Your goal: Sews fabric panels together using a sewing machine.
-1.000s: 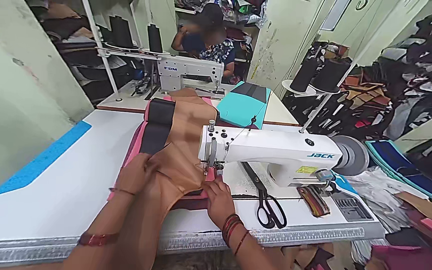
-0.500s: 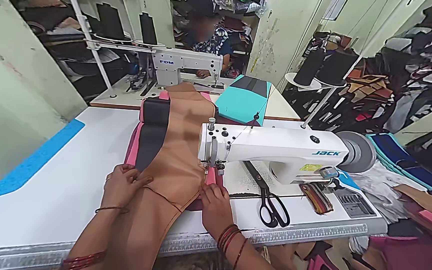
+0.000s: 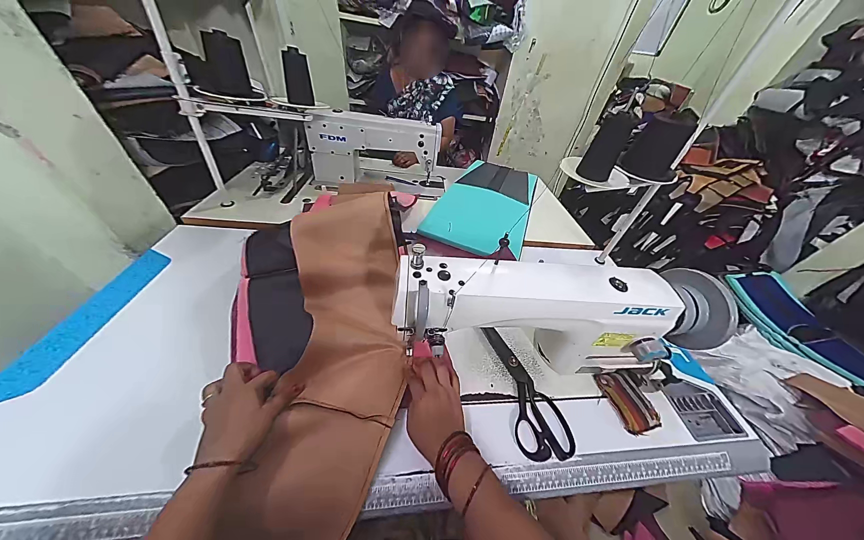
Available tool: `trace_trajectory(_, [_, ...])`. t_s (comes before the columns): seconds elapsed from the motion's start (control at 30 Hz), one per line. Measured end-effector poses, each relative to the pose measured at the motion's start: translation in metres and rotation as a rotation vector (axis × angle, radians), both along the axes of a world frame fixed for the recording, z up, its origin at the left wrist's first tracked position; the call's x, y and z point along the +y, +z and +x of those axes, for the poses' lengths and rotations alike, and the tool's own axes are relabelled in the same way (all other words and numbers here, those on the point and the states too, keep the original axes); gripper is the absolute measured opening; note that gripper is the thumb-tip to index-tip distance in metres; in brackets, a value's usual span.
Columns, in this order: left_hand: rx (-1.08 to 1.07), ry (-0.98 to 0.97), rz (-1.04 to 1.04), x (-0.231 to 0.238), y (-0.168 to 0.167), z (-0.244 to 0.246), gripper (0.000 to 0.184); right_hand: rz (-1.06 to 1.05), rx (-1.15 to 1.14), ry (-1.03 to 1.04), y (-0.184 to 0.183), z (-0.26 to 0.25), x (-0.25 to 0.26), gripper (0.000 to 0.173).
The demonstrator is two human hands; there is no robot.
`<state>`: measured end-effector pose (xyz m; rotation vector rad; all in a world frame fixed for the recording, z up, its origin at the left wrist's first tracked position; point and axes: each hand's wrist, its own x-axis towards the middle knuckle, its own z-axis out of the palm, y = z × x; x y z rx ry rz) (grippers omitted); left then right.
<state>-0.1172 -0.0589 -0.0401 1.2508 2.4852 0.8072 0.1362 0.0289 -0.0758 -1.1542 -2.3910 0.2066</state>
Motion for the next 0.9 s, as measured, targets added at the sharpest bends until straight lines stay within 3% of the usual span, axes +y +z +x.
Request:
trace_trajectory(0.1, [0.014,0.018,0.004,-0.008,-0.002,0.011,0.037,-0.011,0.003,-0.017,0.001,0.002,0.003,0.032])
trace_trajectory(0.5, [0.045,0.086,-0.056,-0.017,-0.001,0.044,0.032,-0.203,-0.119,-0.056,0.008,-0.002,0.015,0.043])
trace_trajectory(0.9, [0.019,0.033,-0.101,-0.011,0.001,0.032,0.04,-0.266,-0.131,-0.048,0.008,-0.001,0.015,0.048])
